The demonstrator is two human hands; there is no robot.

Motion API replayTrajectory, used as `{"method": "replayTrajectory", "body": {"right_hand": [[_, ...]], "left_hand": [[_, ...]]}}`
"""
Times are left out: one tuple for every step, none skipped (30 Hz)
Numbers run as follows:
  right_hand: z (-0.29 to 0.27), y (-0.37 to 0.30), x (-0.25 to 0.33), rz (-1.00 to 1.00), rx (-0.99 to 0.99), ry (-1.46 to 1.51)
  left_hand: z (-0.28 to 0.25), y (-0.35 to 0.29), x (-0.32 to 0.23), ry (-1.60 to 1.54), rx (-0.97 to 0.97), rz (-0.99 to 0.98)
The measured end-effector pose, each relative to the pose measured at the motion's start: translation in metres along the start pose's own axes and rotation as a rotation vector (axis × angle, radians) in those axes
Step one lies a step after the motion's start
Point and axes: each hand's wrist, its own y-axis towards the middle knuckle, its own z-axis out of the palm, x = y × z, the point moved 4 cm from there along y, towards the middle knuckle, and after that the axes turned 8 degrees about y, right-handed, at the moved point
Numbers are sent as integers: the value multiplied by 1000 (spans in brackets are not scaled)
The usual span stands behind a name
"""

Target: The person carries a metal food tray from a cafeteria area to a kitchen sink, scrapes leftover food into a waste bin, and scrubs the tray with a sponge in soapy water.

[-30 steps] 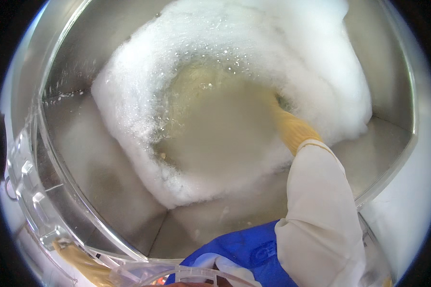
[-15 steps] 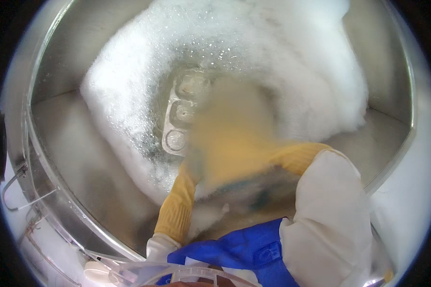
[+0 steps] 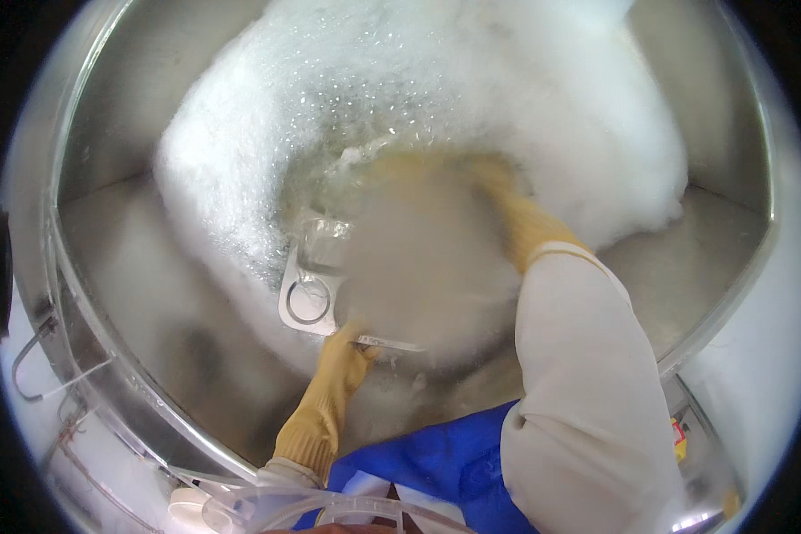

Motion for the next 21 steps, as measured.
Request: {"method": "replayTrajectory", "body": {"right_hand": [[-12,9,-6,81,-62,86],[-16,16,-10,146,-137,187],[-9,18,-12,199,-225,318],[7,22,6,227,-289,462],[23,15,25,247,-362,578],[40,18,39,243,-410,659],[57,22,50,201,-406,664],[78,44,37,44,-385,462],[101,67,26,-116,-388,239],[124,88,12,-266,-421,36],[110,70,44,-406,-187,70],[88,57,68,-226,58,164],[64,41,86,-13,269,221],[61,47,70,-20,227,216],[63,62,45,-104,65,195],[65,76,22,-238,-128,159],[64,68,31,-331,-266,133],[77,59,41,-313,-277,117],[86,51,62,-298,-280,100],[92,40,70,-447,-341,77],[98,23,89,-612,-410,23]], "left_hand": [[0,1,2,108,4,65],[0,4,1,114,-2,66],[-1,5,0,120,-11,63],[-5,8,-2,2,-45,-5],[-4,15,-6,-103,-52,-66],[-3,21,-5,-92,-45,-64],[-3,18,-1,-77,-43,-73],[-3,13,1,-51,-39,-80],[-5,12,2,-22,-49,-83],[-6,9,2,8,-54,-95],[-16,9,4,-1,-78,-100],[-19,10,2,-21,-72,-81],[-23,11,1,-33,-65,-64],[-21,8,0,-35,-54,-50],[-19,2,-5,1,-89,15],[-15,-5,-12,32,-121,79],[-13,-10,-18,47,-160,143],[-12,-15,-21,-2,-231,146],[-10,-19,-21,-58,-306,146],[-7,-21,-19,-100,-372,142],[-13,-21,-6,-185,-404,211]]}}
